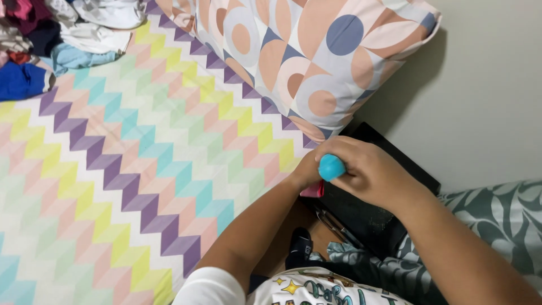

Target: The person sweeps the tiled floor with a broom and dustpan, moving around furniture and a suitcase. They then wipe the door and doorframe with a pink cloth.

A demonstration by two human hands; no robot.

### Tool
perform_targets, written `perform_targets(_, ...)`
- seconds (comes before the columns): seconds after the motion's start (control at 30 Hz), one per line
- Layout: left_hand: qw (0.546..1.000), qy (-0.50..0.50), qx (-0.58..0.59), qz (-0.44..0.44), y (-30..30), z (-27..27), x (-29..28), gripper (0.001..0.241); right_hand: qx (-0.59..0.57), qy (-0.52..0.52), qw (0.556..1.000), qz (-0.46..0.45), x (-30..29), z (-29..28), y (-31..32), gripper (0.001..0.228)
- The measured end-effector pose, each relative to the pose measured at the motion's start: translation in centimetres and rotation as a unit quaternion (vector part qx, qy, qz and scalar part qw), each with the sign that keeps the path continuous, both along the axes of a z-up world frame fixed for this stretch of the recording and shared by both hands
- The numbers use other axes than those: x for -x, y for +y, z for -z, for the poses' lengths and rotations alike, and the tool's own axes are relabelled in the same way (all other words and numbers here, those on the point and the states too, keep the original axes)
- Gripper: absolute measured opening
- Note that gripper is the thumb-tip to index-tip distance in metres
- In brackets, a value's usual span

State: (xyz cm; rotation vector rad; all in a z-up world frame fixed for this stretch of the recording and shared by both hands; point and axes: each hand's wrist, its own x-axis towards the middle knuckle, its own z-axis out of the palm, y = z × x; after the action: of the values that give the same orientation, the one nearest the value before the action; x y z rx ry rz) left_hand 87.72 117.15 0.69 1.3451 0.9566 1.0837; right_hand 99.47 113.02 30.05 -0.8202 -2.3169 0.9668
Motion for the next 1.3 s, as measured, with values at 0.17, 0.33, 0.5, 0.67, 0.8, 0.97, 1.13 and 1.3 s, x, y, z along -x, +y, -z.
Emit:
perform_targets(0.17, 0.983, 0.181, -0.019, -0.026, 3.8, 5.3, -2.4, 0.036, 0.103, 0.028, 0.991, 0.078, -2.2, 9.3, 5.5, 0.025)
perform_targets(0.33, 0.992, 0.122, 0.018, -0.014, 3.8, 7.0, -1.9, 0.033, 0.094, 0.016, 0.994, 0.056, -2.2, 11.5, 5.6, 0.021)
perform_targets(0.5, 0.981, 0.19, 0.039, 0.007, 0.2, 1.9, 1.1, 0.031, 0.059, 0.01, 0.998, 0.0, -0.3, 10.3, 3.5, 0.022)
perform_targets(0.67, 0.976, 0.218, 0.021, -0.01, -8.2, -4.0, 6.0, 0.036, 0.221, 0.03, 0.974, -0.021, 2.6, 10.2, 0.4, 0.017)
perform_targets(0.8, 0.949, 0.293, 0.085, -0.079, -19.3, -4.2, 11.4, 0.042, 0.387, 0.091, 0.917, -0.032, 6.1, 15.6, -4.8, 0.022)
perform_targets(0.97, 0.862, 0.434, 0.208, -0.16, -37.9, 4.3, 18.4, 0.04, 0.542, 0.056, 0.828, -0.131, 12.8, 24.5, -16.8, 0.027)
perform_targets(1.13, 0.825, 0.461, 0.236, -0.225, -43.5, -2.1, 20.6, 0.035, 0.527, 0.039, 0.836, -0.149, 16.8, 20.1, -21.2, 0.014)
perform_targets(1.3, 0.865, 0.38, 0.081, -0.316, -37.4, -13.1, 18.0, 0.035, 0.416, 0.142, 0.885, -0.155, 15.6, 9.0, -15.9, 0.01)
